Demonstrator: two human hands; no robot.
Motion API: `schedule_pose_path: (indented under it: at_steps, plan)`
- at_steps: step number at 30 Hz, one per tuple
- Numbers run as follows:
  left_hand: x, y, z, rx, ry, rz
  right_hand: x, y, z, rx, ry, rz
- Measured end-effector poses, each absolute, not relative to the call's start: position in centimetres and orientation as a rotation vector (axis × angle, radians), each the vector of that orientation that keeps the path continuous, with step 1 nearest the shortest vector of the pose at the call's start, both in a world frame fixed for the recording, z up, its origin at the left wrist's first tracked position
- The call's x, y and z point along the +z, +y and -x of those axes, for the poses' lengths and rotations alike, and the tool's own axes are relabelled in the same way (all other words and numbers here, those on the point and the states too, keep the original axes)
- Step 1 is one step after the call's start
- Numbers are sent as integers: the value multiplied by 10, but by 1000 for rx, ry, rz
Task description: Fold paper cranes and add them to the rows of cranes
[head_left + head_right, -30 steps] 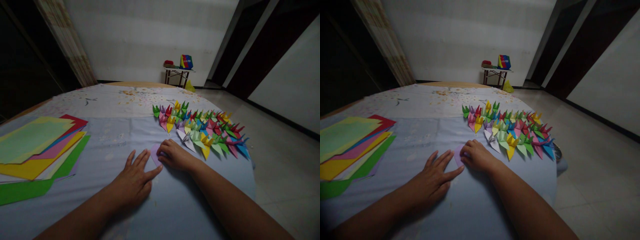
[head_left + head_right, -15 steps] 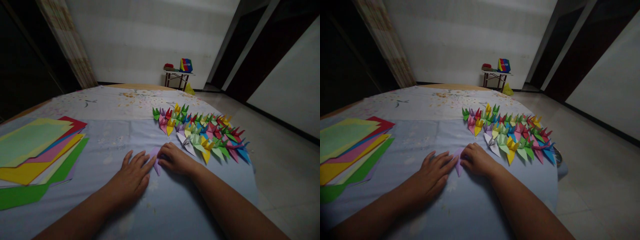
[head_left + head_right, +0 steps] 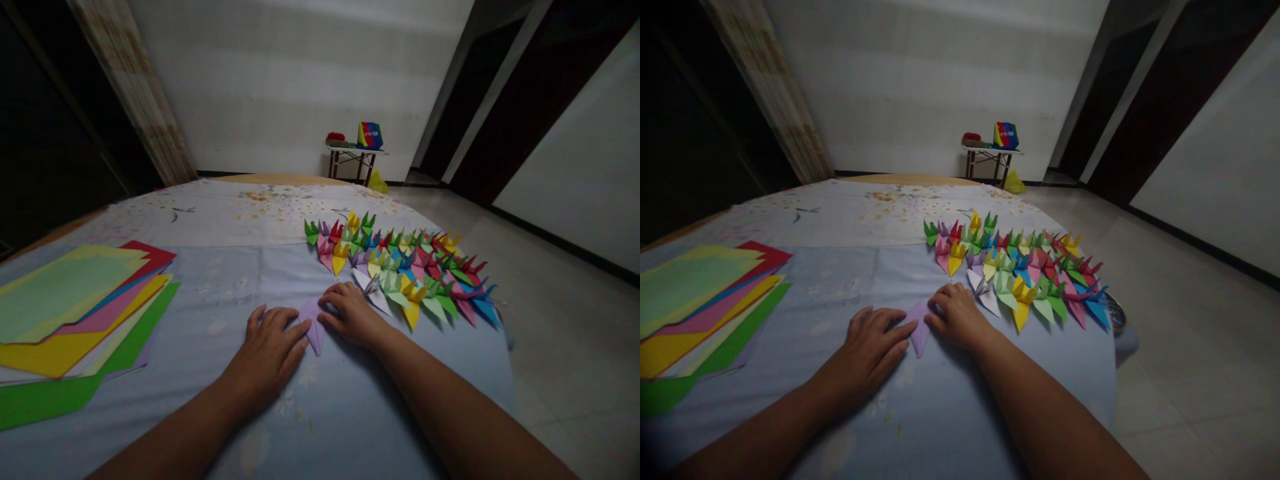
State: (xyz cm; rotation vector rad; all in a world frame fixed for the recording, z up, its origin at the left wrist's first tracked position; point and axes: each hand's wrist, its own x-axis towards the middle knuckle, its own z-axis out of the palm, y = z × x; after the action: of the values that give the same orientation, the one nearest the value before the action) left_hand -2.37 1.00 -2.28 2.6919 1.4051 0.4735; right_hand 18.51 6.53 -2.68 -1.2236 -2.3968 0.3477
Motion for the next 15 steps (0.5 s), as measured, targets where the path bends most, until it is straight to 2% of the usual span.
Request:
schedule_pose_path:
  at_steps: [15]
  plan:
    - [-18,27,20,551,1567,-2385,-26,62,-176,594,-2286,1146]
